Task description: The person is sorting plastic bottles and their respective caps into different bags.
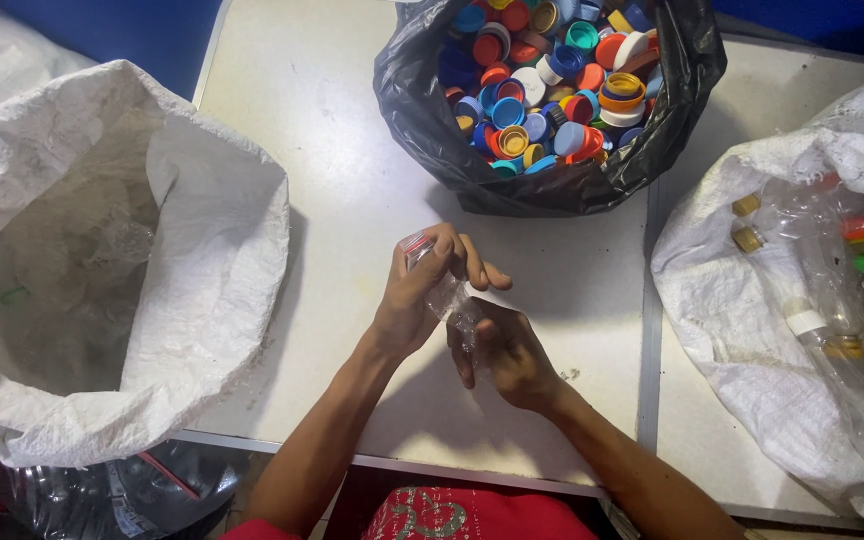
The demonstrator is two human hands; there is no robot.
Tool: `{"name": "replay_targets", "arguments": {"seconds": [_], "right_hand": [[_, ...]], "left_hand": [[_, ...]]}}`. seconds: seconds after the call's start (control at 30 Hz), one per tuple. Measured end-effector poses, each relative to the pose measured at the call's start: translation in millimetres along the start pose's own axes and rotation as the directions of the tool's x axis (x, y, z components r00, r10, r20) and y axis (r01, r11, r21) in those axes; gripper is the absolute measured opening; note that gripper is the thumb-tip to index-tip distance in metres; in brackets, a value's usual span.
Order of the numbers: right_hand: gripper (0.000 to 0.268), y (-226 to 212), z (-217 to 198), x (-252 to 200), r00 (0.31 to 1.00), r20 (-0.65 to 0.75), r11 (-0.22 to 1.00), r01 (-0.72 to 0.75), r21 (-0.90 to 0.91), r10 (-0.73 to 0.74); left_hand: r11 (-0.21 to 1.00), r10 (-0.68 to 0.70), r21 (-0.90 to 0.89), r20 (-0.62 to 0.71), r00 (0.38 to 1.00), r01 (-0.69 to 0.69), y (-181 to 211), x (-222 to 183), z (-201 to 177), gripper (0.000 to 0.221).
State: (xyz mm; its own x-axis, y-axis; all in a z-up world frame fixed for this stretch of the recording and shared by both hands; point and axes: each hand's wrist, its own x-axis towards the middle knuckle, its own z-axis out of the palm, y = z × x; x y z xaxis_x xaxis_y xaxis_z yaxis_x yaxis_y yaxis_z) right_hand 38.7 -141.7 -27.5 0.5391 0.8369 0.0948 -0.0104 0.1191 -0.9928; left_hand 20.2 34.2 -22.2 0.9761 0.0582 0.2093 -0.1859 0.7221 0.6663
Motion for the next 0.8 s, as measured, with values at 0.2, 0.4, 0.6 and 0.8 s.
{"name": "replay_targets", "arguments": {"seconds": [0.2, 0.4, 0.6, 0.8], "right_hand": [[0.062, 11.4, 1.7, -7.9, 0.959, 0.283, 0.813, -0.164, 0.559, -0.002], [0.058, 17.9, 1.6, -27.4, 0.878, 0.479, 0.601, -0.369, 0.709, -0.026], [0.061, 4.1, -5.3, -23.1, 0.910, 0.412, 0.755, -0.296, 0.585, 0.037], [0.053, 12.8, -8.1, -11.7, 0.967, 0.253, 0.937, -0.123, 0.326, 0.039]], "left_hand": [[0.997, -0.032, -0.063, 0.183, 0.983, 0.044, 2.2, -9.8, 12.4, 0.038], [0.986, -0.066, -0.119, 0.373, 0.926, 0.118, 6.9, -19.4, 21.7, 0.045], [0.991, -0.045, -0.107, 0.326, 0.944, 0.084, 6.7, -17.1, 32.5, 0.044], [0.995, -0.005, -0.099, 0.210, 0.978, 0.027, -2.1, -17.1, 16.5, 0.042]]}}
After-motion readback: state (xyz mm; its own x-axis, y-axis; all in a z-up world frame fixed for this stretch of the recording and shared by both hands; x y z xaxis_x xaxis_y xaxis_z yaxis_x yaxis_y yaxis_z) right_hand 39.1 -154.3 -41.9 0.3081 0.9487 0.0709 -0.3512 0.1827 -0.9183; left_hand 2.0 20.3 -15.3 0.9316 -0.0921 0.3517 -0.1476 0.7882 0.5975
